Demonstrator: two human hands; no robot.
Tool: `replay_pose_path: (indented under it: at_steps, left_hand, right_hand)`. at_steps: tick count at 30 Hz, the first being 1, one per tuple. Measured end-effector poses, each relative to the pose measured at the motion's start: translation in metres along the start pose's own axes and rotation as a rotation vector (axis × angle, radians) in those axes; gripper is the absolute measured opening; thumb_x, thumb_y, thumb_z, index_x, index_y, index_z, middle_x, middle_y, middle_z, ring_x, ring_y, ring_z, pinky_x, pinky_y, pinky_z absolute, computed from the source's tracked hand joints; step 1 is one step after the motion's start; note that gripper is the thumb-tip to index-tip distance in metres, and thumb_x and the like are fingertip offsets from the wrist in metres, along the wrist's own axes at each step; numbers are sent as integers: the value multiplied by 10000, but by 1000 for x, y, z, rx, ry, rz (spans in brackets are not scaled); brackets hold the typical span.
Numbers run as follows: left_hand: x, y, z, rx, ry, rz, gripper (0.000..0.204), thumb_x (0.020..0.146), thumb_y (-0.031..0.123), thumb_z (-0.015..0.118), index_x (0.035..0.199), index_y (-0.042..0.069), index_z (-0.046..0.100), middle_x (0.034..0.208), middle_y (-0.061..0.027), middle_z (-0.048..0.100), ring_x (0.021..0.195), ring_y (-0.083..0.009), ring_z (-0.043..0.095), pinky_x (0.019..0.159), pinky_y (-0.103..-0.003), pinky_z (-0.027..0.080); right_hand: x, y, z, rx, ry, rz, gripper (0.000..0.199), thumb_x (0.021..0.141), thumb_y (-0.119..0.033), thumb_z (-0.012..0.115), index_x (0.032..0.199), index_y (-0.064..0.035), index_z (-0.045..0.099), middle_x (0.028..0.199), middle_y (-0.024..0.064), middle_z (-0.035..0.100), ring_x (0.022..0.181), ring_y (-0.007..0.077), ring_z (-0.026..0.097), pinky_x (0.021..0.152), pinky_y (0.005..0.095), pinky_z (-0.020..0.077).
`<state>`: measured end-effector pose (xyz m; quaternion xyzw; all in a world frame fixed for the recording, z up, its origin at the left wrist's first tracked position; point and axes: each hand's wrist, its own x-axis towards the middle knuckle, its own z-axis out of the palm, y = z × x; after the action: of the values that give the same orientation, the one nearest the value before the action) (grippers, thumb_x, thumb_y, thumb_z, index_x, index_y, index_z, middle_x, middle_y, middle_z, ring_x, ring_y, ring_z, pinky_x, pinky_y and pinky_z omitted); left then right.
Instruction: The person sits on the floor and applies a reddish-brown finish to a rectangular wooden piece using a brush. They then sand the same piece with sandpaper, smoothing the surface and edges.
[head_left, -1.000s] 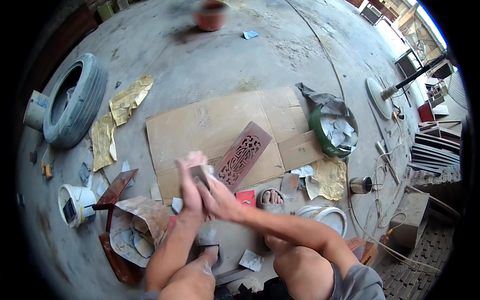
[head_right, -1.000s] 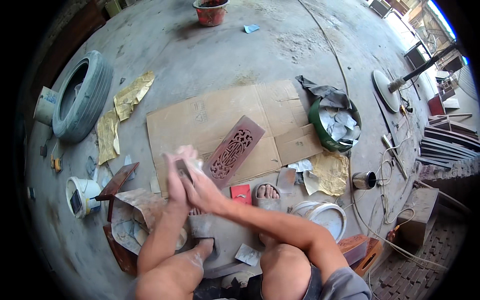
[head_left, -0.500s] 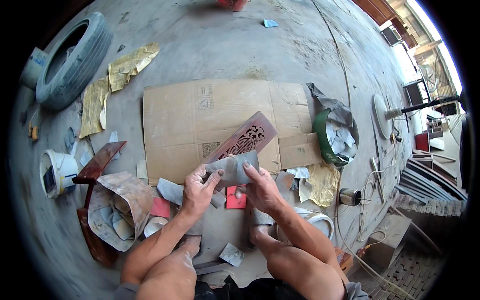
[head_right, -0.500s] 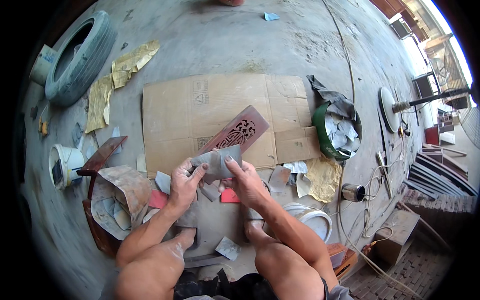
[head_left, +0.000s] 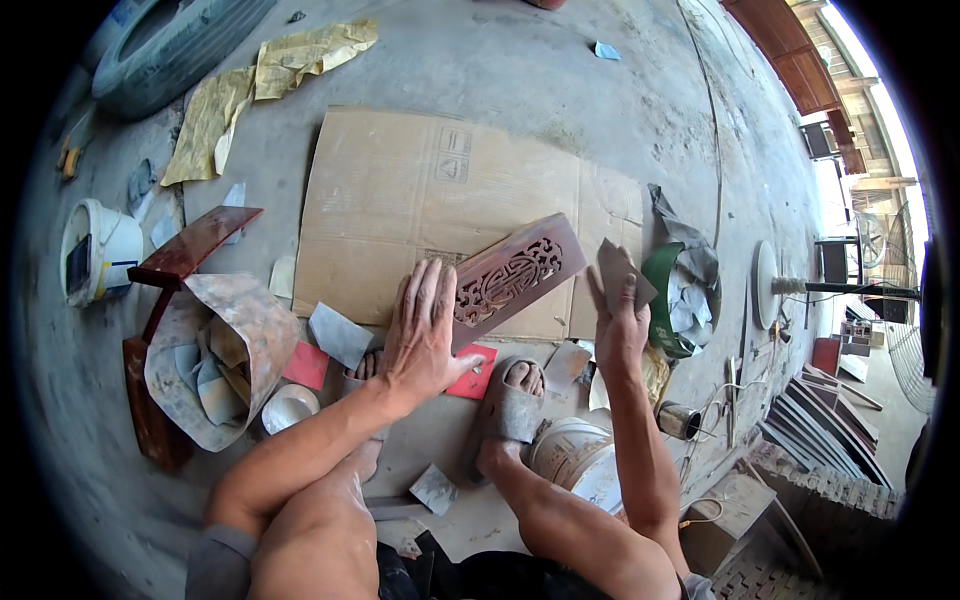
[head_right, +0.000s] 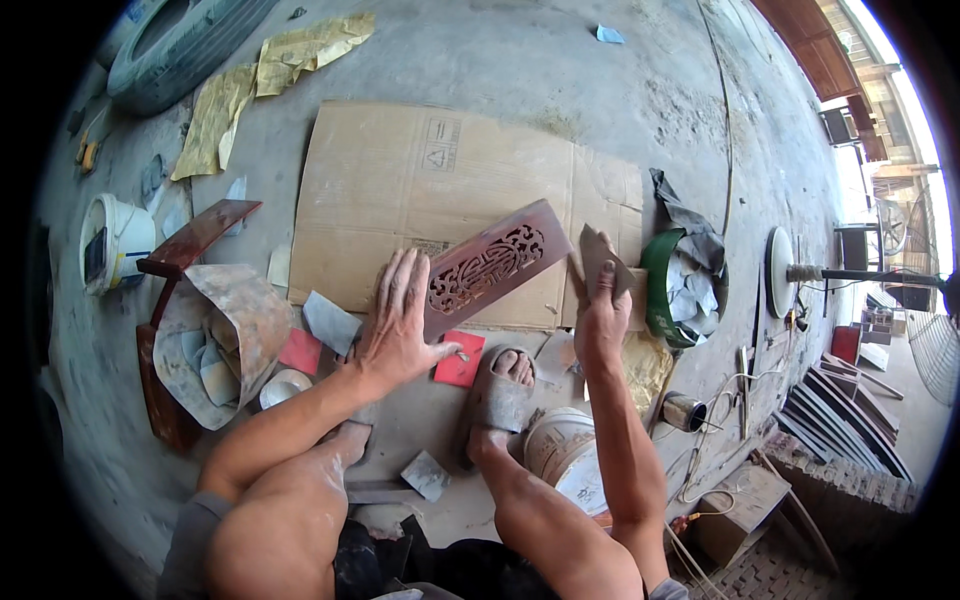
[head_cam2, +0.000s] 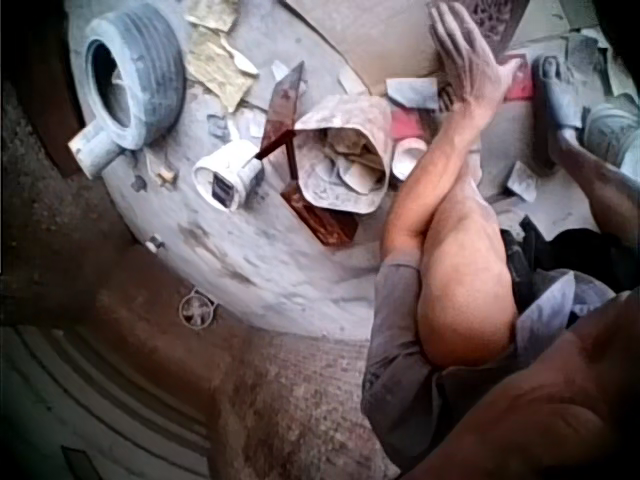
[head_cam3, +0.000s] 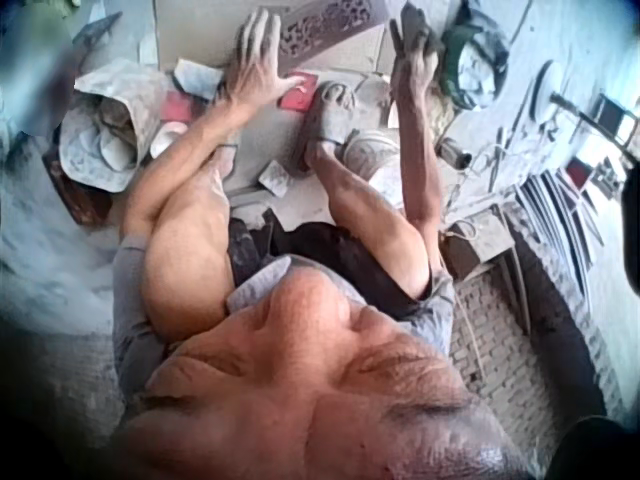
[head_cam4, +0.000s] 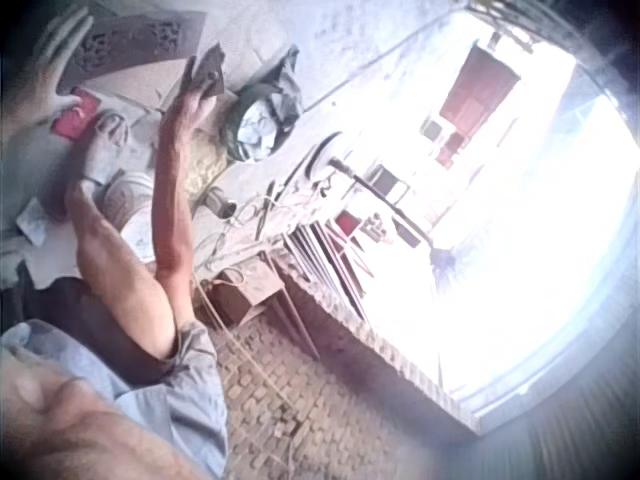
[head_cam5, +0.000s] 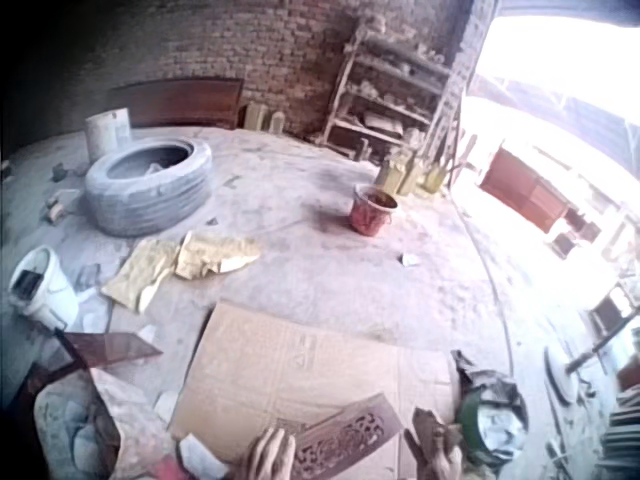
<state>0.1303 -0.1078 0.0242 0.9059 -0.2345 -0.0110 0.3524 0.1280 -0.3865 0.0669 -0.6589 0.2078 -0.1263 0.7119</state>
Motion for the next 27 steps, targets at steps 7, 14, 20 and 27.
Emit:
replay_pose_path:
  at_steps: [7,14,20,27]
  left_hand:
    - [0,-18,12,-27,11,-7,1241,654,269,953,1590,-49,203,1458,-277,397,1375,-462,401,1181,-533,359]
    - [-1,-24,17,-12,-41,-28,1208,680,278,927,1595,-33,202,1440,-259,406,1318,-442,435,1148,-528,381]
    - [-3,-26,18,54,-84,-40,1257,700,354,920,1645,12,166,1410,-254,411,1297,-438,437,1128,-526,395]
    - [-1,-19,13,127,-142,-19,1194,705,289,904,1680,186,223,1379,-251,396,1244,-455,454,1073,-548,438]
  right_hand:
    - [12,39,46,-1155,-424,-680,685,863,94,507,1542,69,421,1595,257,445,1527,379,373,1291,477,267]
    - [29,49,43,-1233,-327,-691,691,840,37,564,1518,78,439,1584,276,447,1510,403,396,1268,497,290]
    - [-37,59,76,-1035,-691,-821,634,847,8,562,1465,110,465,1526,329,479,1458,441,448,1247,502,330]
    - [29,46,57,-1304,-264,-631,664,834,27,531,1475,153,406,1547,358,432,1461,469,426,1256,513,307]
